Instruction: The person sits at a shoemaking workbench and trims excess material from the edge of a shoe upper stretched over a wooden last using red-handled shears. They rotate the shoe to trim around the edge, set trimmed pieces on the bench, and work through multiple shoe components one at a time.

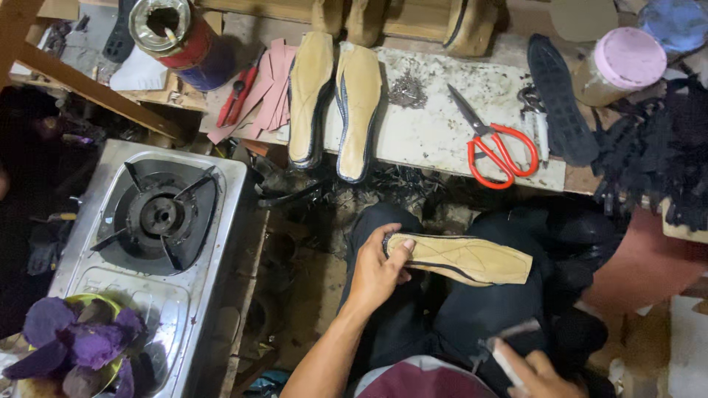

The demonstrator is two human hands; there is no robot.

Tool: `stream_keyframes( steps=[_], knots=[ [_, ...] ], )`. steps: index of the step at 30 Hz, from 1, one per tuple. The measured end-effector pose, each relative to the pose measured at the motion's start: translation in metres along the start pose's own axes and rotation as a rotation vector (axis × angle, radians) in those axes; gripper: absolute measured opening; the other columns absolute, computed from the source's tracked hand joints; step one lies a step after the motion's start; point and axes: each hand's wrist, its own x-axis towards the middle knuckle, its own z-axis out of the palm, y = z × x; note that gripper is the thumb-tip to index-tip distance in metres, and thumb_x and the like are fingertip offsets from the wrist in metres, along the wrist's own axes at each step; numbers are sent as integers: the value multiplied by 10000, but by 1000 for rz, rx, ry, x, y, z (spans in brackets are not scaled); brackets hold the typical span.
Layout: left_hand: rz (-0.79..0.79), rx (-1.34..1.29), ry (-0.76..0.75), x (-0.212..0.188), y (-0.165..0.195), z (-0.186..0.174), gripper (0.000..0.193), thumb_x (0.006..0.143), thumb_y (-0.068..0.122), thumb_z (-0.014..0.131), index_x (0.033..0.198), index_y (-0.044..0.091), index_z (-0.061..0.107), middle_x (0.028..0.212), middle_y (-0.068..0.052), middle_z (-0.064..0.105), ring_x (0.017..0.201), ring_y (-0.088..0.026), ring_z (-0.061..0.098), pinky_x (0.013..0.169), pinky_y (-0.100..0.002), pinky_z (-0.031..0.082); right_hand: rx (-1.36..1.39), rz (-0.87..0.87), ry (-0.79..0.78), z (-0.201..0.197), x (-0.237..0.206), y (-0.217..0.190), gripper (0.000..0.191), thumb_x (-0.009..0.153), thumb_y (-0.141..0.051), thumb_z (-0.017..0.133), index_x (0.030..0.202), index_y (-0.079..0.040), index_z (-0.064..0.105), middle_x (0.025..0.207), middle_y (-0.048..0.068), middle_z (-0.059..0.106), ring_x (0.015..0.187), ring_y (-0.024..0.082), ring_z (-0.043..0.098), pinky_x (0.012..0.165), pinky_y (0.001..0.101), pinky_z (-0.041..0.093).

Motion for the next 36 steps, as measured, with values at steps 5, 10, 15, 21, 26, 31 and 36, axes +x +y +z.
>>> stream_keyframes(
  steps=[5,10,15,21,26,31,36],
  knots=[
    [-1,27,-27,2,-6,6,480,942,247,659,1336,-9,564,787,-96,720,511,-129,659,464,-275,540,509,-134,612,-40,7,-35,546,848,-357,727,1340,-209,544,887,87,644,747,196,703,749,330,563],
    [43,-7,-51,4,-8,3,468,923,162,646,1347,-14,554,782,-98,709,532,-134,658,479,-280,557,731,-450,659,-104,28,-130,313,888,-238,686,1159,-95,623,821,103,692,696,227,723,665,354,569],
    [53,8,-34,7,-11,-5,455,915,128,629,1337,-21,547,827,-81,725,538,-145,675,473,-283,552,711,-708,723,-136,32,-157,145,936,-124,632,1012,-8,674,784,100,724,666,234,728,596,358,570],
    [53,-34,-47,5,-13,-5,469,893,75,538,1353,-18,541,837,-108,738,559,-139,698,499,-277,588,623,-434,587,-145,51,-175,155,935,-156,684,959,-5,703,726,133,689,618,269,668,586,390,513],
    [36,18,-37,6,-10,-3,473,868,57,603,1331,-26,550,803,-130,702,522,-157,665,467,-287,552,1097,-578,572,-142,28,-163,344,937,-156,580,1237,10,611,776,89,688,588,226,629,565,316,533],
    [40,-32,-48,7,-10,-1,438,941,172,663,1314,-32,558,855,-92,715,553,-134,663,463,-284,543,614,-530,592,-146,45,-165,139,897,-139,648,1003,-49,656,817,119,670,720,281,687,664,354,543],
    [99,-6,-56,4,-17,-3,462,931,184,610,1339,-20,542,932,-79,752,580,-141,689,490,-279,575,580,-555,781,-135,39,-157,392,866,-90,696,1243,3,644,1122,223,715,952,380,736,763,399,594]
  ],
)
